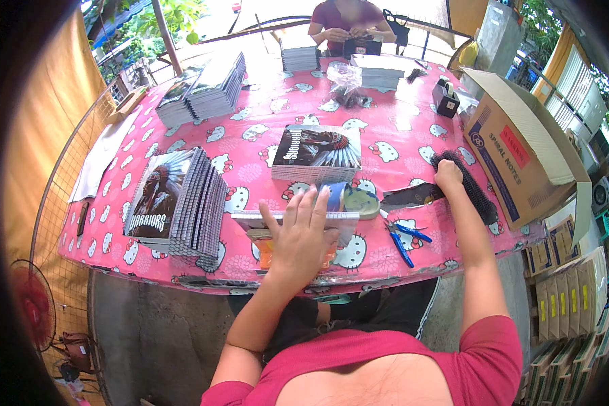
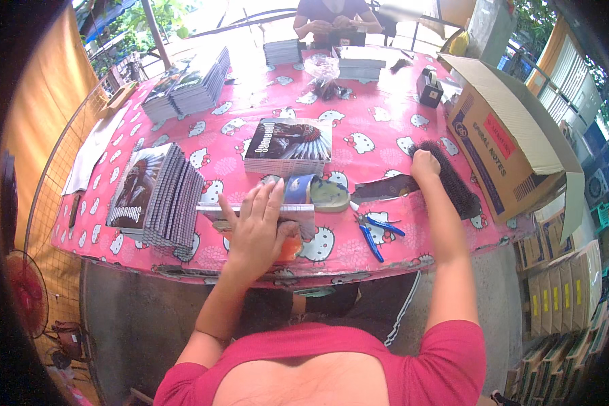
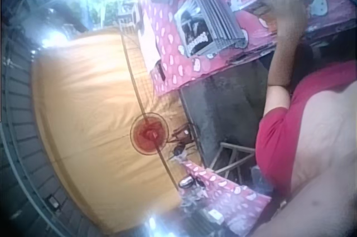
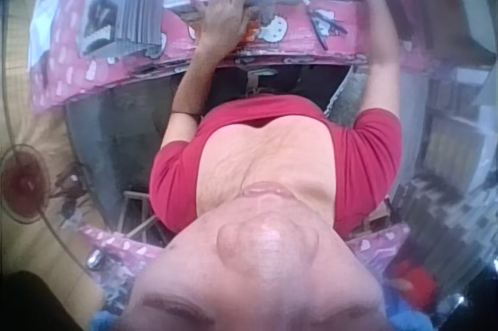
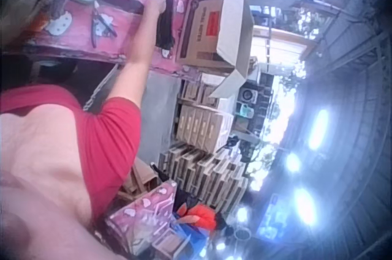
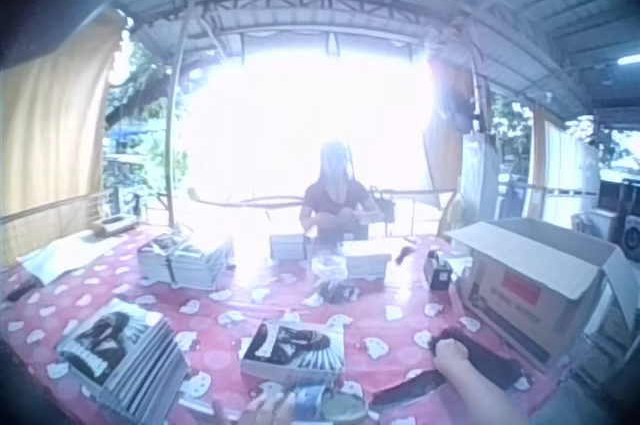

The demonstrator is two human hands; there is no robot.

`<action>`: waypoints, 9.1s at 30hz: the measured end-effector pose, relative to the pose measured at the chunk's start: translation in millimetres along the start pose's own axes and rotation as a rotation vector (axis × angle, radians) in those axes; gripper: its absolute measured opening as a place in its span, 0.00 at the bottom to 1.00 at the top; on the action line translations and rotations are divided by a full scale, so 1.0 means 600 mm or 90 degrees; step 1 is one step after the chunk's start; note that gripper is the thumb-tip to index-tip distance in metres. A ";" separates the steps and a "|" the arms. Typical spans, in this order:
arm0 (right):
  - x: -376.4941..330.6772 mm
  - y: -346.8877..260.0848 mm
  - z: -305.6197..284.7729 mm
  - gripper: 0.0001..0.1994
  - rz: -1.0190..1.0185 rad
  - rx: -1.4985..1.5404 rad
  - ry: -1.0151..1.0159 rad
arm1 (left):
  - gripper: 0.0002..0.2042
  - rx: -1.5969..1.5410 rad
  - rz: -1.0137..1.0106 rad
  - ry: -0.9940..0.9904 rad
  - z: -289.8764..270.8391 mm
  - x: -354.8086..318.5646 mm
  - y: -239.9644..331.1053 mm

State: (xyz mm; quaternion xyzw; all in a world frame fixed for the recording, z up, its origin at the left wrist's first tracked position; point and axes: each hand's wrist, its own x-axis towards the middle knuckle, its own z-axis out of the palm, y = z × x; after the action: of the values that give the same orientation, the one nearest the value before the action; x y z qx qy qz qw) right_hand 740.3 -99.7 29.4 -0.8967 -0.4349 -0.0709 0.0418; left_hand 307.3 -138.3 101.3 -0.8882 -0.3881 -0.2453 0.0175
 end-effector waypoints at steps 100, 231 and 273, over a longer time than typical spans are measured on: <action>-0.182 -0.230 -0.159 0.22 -0.463 0.682 -0.216 | 0.15 -0.187 -0.085 0.196 -0.008 -0.011 -0.047; -0.354 -0.112 0.031 0.18 -0.229 0.457 0.165 | 0.22 0.140 0.048 -0.032 -0.244 0.128 -0.430; -0.185 -0.252 -0.078 0.10 -0.171 0.858 0.124 | 0.32 -0.584 -0.242 0.390 -0.067 0.013 -0.119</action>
State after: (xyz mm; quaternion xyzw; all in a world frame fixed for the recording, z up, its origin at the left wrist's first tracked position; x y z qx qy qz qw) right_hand 549.4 -98.4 59.4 -0.6032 -0.4858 0.1300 0.6190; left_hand 245.1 -92.2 128.7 -0.6084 -0.3718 -0.6328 -0.3020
